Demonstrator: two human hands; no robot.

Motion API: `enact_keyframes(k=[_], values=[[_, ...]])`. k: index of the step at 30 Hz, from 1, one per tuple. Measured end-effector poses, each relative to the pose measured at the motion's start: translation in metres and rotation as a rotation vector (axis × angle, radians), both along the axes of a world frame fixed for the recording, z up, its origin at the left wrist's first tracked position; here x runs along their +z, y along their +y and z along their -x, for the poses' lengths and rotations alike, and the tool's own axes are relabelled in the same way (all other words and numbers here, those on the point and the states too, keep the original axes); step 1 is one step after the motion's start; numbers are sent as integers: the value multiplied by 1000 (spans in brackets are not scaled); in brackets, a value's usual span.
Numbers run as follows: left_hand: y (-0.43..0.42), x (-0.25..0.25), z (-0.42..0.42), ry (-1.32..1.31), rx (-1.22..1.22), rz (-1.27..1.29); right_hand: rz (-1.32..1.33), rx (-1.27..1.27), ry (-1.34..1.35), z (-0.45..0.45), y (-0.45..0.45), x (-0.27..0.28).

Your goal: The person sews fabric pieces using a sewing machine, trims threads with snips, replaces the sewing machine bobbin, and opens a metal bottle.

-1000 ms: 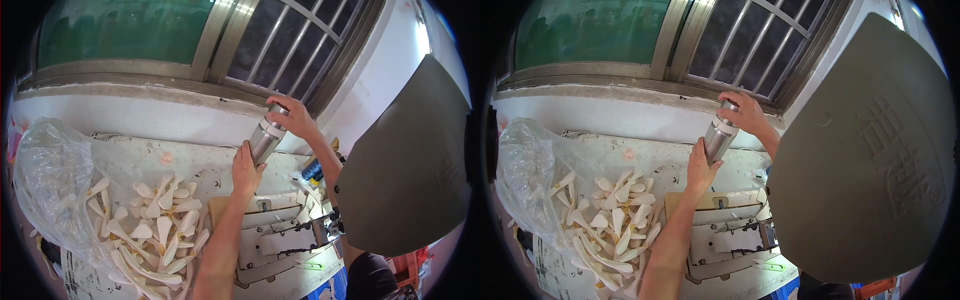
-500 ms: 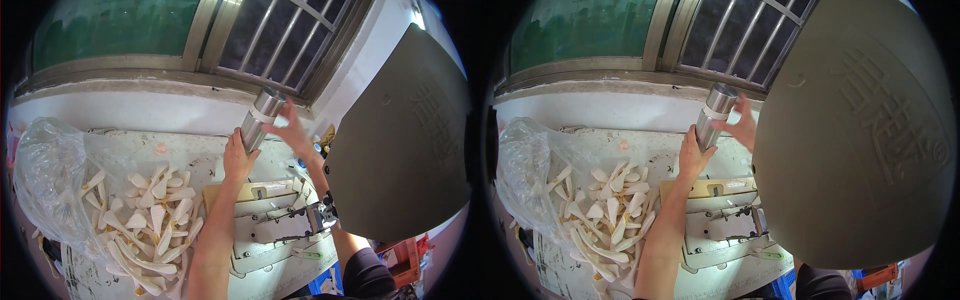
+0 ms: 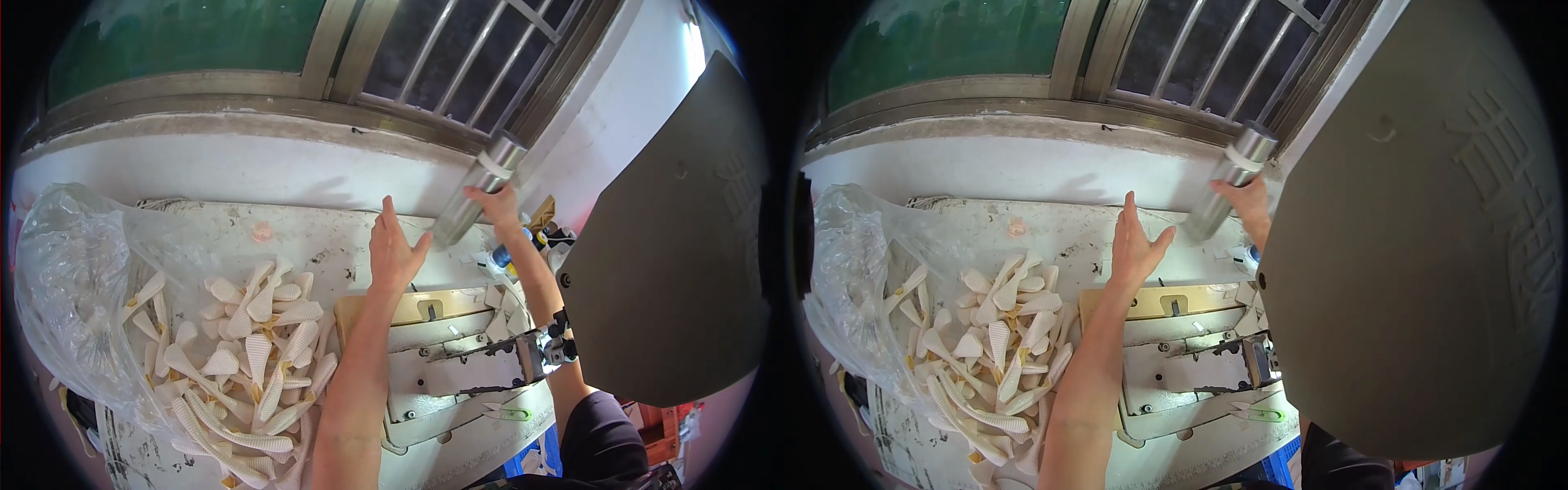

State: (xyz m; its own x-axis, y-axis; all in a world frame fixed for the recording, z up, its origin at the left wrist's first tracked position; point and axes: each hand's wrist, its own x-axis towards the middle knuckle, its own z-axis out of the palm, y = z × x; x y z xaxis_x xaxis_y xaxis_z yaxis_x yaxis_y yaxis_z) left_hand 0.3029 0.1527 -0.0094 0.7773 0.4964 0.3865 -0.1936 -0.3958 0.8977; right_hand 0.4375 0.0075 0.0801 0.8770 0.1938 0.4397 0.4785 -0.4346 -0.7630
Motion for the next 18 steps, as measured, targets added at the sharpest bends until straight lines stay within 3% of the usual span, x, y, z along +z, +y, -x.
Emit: enact_keyframes(k=[5, 8, 12, 15, 18], values=[[-2, 1, 1, 108, -33, -19, 108, -320, -64, -43, -44, -9], [-1, -3, 0, 135, -40, -36, 222, -536, -255, -62, -59, -28], [-3, -7, -4, 145, -33, -56, 296, -513, -283, -61, -61, -30], [-3, -11, -5, 143, -36, -72, 145, -542, 142, -53, -55, -13], [-5, -16, -8, 154, -46, -123, 79, -459, 68, -58, -61, -24]])
